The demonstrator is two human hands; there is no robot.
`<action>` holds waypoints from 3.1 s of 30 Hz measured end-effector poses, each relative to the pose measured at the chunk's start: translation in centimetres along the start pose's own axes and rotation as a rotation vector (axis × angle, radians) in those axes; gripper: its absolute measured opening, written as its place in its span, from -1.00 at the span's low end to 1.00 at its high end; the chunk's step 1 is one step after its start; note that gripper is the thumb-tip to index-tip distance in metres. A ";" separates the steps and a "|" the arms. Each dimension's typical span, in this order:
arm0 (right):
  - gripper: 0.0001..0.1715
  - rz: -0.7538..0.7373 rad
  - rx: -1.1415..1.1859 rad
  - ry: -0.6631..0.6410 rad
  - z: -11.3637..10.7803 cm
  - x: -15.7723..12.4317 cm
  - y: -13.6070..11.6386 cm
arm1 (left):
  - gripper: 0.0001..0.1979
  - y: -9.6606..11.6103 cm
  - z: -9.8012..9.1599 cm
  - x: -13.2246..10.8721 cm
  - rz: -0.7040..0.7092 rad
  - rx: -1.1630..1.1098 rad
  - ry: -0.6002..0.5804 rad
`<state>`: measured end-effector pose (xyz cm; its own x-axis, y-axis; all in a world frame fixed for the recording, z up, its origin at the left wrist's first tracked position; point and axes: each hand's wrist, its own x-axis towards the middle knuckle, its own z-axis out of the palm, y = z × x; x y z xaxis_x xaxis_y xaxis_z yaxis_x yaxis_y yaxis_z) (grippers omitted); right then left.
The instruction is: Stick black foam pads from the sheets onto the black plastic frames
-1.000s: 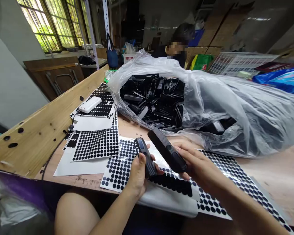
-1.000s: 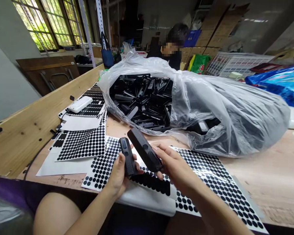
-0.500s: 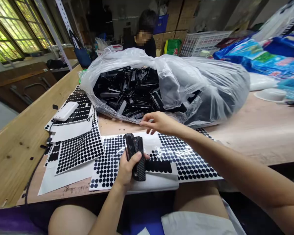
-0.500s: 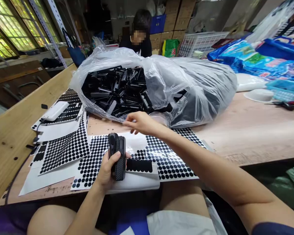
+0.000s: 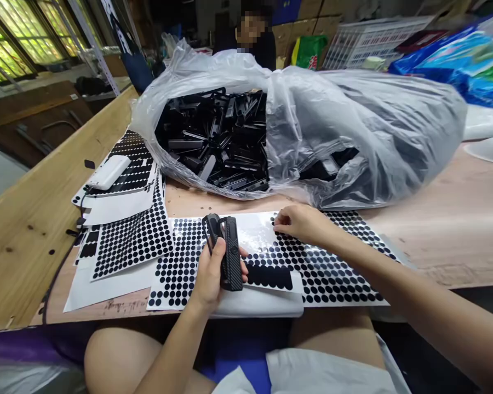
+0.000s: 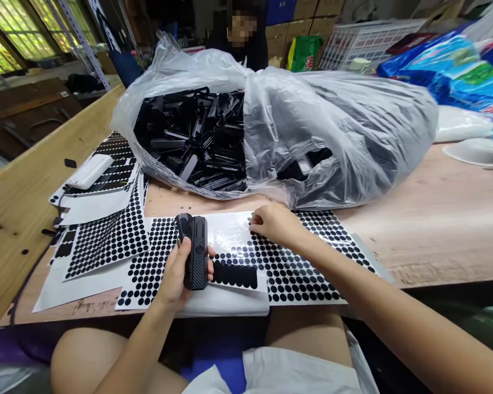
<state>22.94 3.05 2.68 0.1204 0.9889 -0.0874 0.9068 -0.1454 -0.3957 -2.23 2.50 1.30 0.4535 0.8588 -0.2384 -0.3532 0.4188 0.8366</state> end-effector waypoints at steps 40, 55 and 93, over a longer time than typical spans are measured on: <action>-0.55 -0.045 0.755 -0.191 -0.2 -5.0 -10.4 | -0.11 -1.0 -0.6 0.1 -0.031 -0.033 0.016; -0.59 -0.075 0.319 -0.078 -0.1 -7.2 -2.6 | -0.46 -0.4 -0.3 0.0 0.004 0.017 -0.075; -0.76 -0.122 0.941 0.043 0.0 -3.8 -7.3 | -0.44 0.0 -1.4 0.2 -0.182 -0.107 -0.199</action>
<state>15.90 0.35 5.86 0.0782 0.9965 0.0298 0.2182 0.0120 -0.9758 -3.30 3.06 0.56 0.6654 0.6960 -0.2698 -0.3304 0.5986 0.7297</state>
